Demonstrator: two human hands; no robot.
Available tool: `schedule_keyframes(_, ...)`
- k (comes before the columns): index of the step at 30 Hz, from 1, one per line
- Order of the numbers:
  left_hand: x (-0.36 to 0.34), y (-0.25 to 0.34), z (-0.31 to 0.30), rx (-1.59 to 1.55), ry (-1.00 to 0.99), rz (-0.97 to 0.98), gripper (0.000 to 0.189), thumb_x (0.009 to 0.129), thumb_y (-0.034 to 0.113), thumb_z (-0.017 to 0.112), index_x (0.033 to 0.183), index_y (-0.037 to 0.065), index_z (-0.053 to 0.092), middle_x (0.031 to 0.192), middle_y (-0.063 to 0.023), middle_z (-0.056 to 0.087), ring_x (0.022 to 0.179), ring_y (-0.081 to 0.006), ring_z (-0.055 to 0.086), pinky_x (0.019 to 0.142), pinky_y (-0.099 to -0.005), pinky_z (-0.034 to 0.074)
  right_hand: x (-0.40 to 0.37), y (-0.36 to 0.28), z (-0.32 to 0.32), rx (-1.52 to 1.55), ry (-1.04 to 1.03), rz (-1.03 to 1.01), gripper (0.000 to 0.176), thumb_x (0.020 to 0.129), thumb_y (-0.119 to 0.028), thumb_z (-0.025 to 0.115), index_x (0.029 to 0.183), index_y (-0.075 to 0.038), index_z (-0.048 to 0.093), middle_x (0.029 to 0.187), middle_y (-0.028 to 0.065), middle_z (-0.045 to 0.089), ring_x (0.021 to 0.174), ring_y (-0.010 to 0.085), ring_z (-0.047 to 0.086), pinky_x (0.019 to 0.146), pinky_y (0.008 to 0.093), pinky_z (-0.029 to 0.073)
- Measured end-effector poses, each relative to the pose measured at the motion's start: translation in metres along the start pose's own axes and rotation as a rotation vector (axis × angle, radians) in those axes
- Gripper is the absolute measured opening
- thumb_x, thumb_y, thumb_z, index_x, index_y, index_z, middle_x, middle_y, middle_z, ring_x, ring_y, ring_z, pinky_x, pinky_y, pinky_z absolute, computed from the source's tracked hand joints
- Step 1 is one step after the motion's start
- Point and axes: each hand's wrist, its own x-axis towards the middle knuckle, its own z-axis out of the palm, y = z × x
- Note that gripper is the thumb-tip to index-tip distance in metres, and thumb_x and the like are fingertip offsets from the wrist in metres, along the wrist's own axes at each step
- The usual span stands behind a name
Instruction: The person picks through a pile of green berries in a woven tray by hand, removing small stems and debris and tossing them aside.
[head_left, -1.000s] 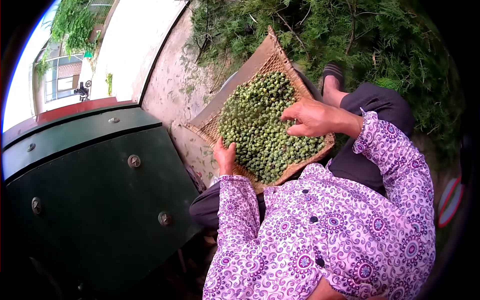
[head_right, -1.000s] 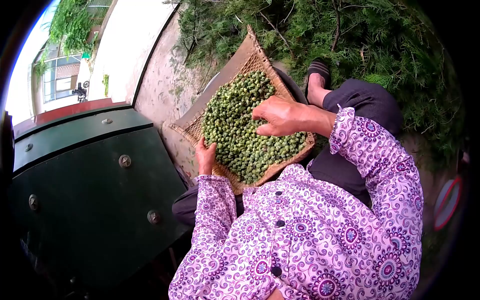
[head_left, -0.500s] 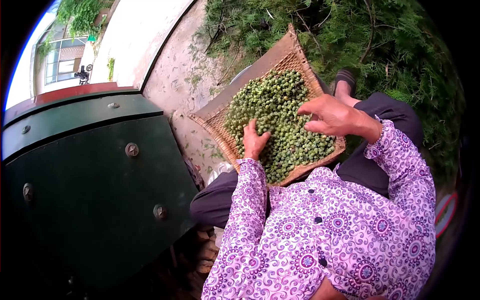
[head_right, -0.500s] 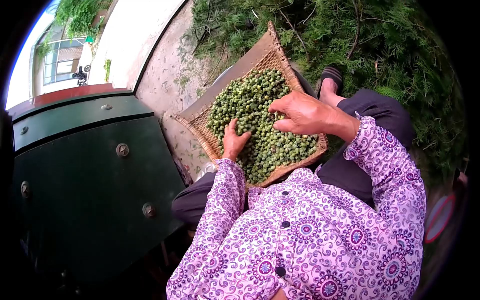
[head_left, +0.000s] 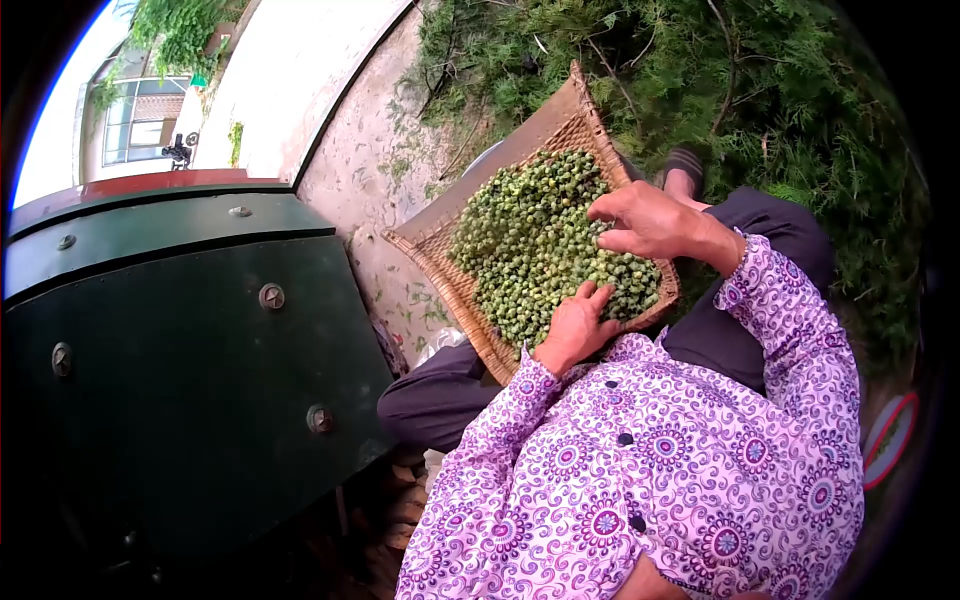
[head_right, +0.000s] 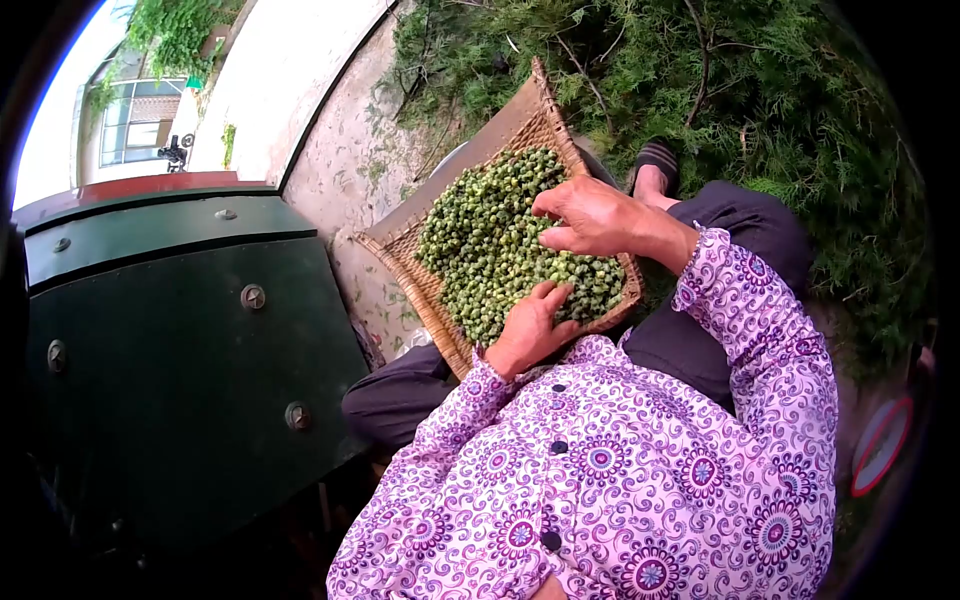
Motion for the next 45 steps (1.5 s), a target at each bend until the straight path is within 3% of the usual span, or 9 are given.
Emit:
schedule_keyframes(11,0.012,-0.135,0.0,-0.021,0.4,-0.323,0.019,0.072,0.011,0.06,0.09,0.01,0.066,0.082,-0.0145,0.06,0.077,-0.0328,0.059,0.068,-0.0401,0.048,-0.003,-0.007,-0.008,-0.008,-0.006,0.038,0.035,0.075,-0.019,0.062,0.1,0.006,0.057,0.081,0.0187,0.061,0.07,0.0281,0.061,0.062,0.0368,0.048)
schedule_keyframes(14,0.023,-0.135,0.002,0.025,0.364,-0.317,0.018,0.071,0.01,0.06,0.088,0.01,0.066,0.087,-0.0139,0.059,0.079,-0.0324,0.059,0.069,-0.0402,0.048,-0.003,-0.006,-0.001,0.037,0.084,-0.014,0.028,0.074,-0.02,0.062,0.089,0.003,0.056,0.068,0.0173,0.057,0.066,0.0329,0.058,0.062,0.0401,0.044)
schedule_keyframes(19,0.032,-0.139,0.01,0.209,0.226,-0.301,0.018,0.072,0.004,0.052,0.085,0.009,0.064,0.088,-0.013,0.057,0.08,-0.033,0.058,0.068,-0.0417,0.047,0.001,-0.01,-0.005,-0.019,-0.065,0.045,0.036,0.075,-0.019,0.063,0.101,0.006,0.056,0.08,0.0169,0.059,0.07,0.027,0.059,0.062,0.0364,0.047)
schedule_keyframes(21,0.033,-0.144,0.011,0.206,0.224,-0.27,0.017,0.072,0.002,0.05,0.083,0.008,0.062,0.087,-0.0132,0.056,0.08,-0.0337,0.058,0.067,-0.0428,0.047,0.0,-0.012,-0.003,0.037,0.04,-0.017,0.025,0.074,-0.019,0.06,0.079,0.004,0.052,0.065,0.018,0.054,0.065,0.0332,0.056,0.061,0.0417,0.043)
schedule_keyframes(23,0.034,-0.147,0.011,0.249,0.176,-0.267,0.015,0.073,0.003,0.05,0.082,0.008,0.061,0.087,-0.0132,0.055,0.079,-0.034,0.058,0.065,-0.0434,0.047,0.0,-0.012,-0.005,0.015,-0.014,0.018,0.029,0.074,-0.018,0.062,0.089,0.005,0.054,0.072,0.0179,0.057,0.068,0.031,0.058,0.063,0.0399,0.045)
schedule_keyframes(27,0.028,-0.158,0.013,-0.241,0.446,-0.313,0.014,0.074,0.002,0.053,0.083,0.005,0.063,0.078,-0.014,0.061,0.071,-0.0254,0.06,0.067,-0.0339,0.048,0.0,-0.007,-0.004,-0.039,-0.033,0.011,0.034,0.074,-0.017,0.063,0.099,0.005,0.057,0.079,0.0184,0.06,0.072,0.03,0.059,0.065,0.0392,0.046)
schedule_keyframes(31,0.016,-0.147,0.001,-0.591,0.404,-0.405,0.01,0.074,0.0,0.056,0.082,0.001,0.062,0.072,-0.0038,0.061,0.064,-0.0111,0.055,0.061,-0.0258,0.048,-0.001,-0.003,-0.001,-0.06,-0.029,-0.002,0.034,0.074,-0.017,0.063,0.099,0.005,0.057,0.081,0.0188,0.061,0.073,0.0311,0.06,0.067,0.0391,0.047)
schedule_keyframes(36,0.006,-0.124,-0.02,-0.959,0.345,-0.454,0.003,0.077,-0.001,0.057,0.079,0.001,0.055,0.066,-0.0021,0.056,0.052,-0.0097,0.052,0.045,-0.0228,0.042,0.001,-0.003,-0.001,-0.103,-0.066,0.021,0.033,0.075,-0.019,0.061,0.098,0.004,0.058,0.083,0.0201,0.061,0.078,0.0323,0.06,0.07,0.0398,0.047)
schedule_keyframes(45,-0.028,-0.099,-0.056,-1.173,0.419,-0.286,0.005,0.078,0.0,0.056,0.083,0.003,0.056,0.067,-0.0031,0.057,0.053,-0.0124,0.054,0.05,-0.0232,0.046,0.003,0.039,0.003,-0.085,0.012,0.033,0.034,0.073,-0.023,0.06,0.092,0.005,0.06,0.086,0.0222,0.061,0.083,0.0332,0.06,0.074,0.0382,0.047)
